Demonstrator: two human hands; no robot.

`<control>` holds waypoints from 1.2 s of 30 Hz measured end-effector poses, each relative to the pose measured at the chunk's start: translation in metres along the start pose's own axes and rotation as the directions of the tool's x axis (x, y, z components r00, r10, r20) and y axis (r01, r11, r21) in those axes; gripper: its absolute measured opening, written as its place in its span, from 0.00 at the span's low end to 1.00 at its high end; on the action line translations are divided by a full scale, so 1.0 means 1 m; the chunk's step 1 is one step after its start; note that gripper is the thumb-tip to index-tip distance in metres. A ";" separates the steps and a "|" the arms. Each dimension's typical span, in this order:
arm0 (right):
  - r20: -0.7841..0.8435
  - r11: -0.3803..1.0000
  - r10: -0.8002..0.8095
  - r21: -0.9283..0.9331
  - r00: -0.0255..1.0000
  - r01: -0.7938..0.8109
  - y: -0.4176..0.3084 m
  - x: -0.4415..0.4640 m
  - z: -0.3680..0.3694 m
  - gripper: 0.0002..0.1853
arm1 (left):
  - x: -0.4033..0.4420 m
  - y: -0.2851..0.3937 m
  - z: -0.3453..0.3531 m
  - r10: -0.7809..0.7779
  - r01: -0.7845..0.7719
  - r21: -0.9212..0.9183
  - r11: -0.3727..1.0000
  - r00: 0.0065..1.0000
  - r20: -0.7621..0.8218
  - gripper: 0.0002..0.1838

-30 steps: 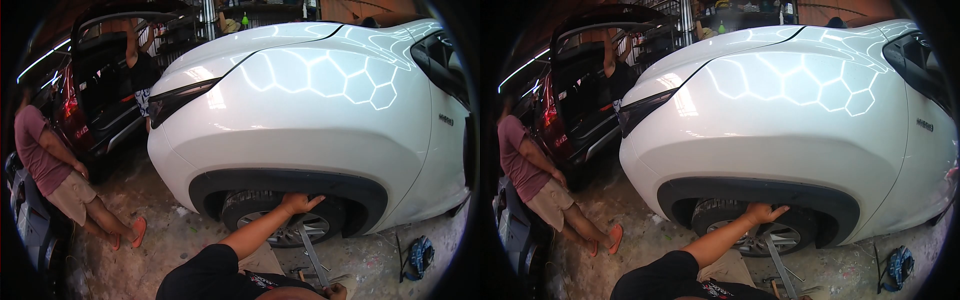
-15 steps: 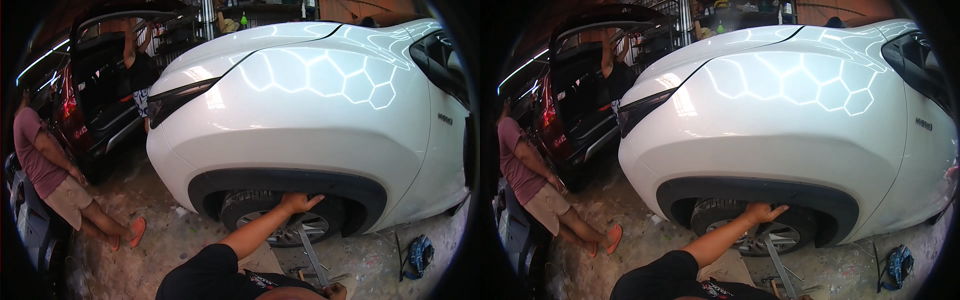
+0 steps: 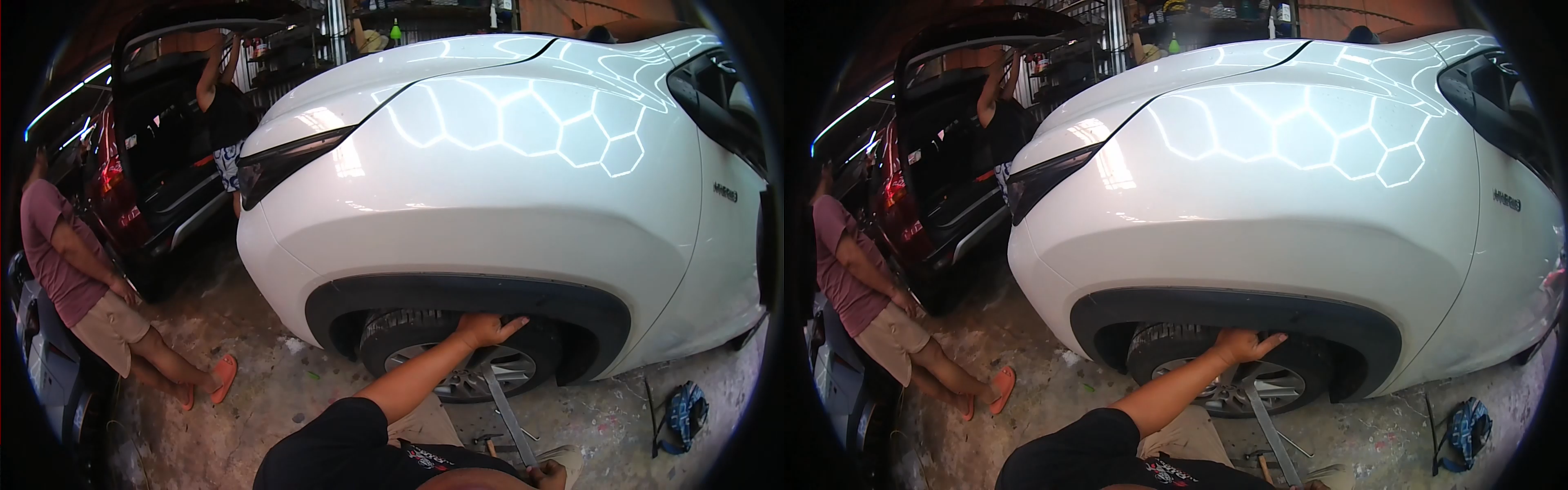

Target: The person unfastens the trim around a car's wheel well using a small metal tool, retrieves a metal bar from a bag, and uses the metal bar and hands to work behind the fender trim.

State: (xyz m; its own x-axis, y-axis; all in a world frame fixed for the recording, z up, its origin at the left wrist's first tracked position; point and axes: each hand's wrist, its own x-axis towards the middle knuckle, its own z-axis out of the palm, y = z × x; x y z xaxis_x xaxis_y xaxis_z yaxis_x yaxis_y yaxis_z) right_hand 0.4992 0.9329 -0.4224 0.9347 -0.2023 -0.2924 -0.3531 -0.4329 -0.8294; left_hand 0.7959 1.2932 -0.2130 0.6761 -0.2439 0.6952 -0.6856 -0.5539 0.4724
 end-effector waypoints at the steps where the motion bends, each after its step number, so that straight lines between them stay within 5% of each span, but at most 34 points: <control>1: -0.001 1.000 0.004 0.001 1.000 -0.004 -0.001 0.000 0.000 0.09 | 0.000 0.000 0.000 -0.029 0.030 -0.011 0.999 0.999 0.027 0.24; 33: 0.003 1.000 0.024 0.018 1.000 -0.024 -0.012 -0.004 0.002 0.07 | 0.001 0.006 -0.004 0.030 -0.030 -0.006 1.000 0.999 -0.037 0.23; 36: 0.003 0.999 0.026 0.018 1.000 -0.026 -0.013 -0.004 0.001 0.07 | 0.000 0.009 -0.007 -0.077 0.078 -0.017 0.997 0.996 0.048 0.23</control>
State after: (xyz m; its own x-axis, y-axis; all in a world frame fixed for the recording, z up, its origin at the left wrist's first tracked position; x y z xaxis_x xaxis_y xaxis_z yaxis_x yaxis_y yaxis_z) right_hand 0.5000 0.9403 -0.4115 0.9253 -0.2105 -0.3155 -0.3766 -0.4113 -0.8300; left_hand 0.7880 1.2937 -0.2044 0.7389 -0.2387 0.6301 -0.6356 -0.5573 0.5342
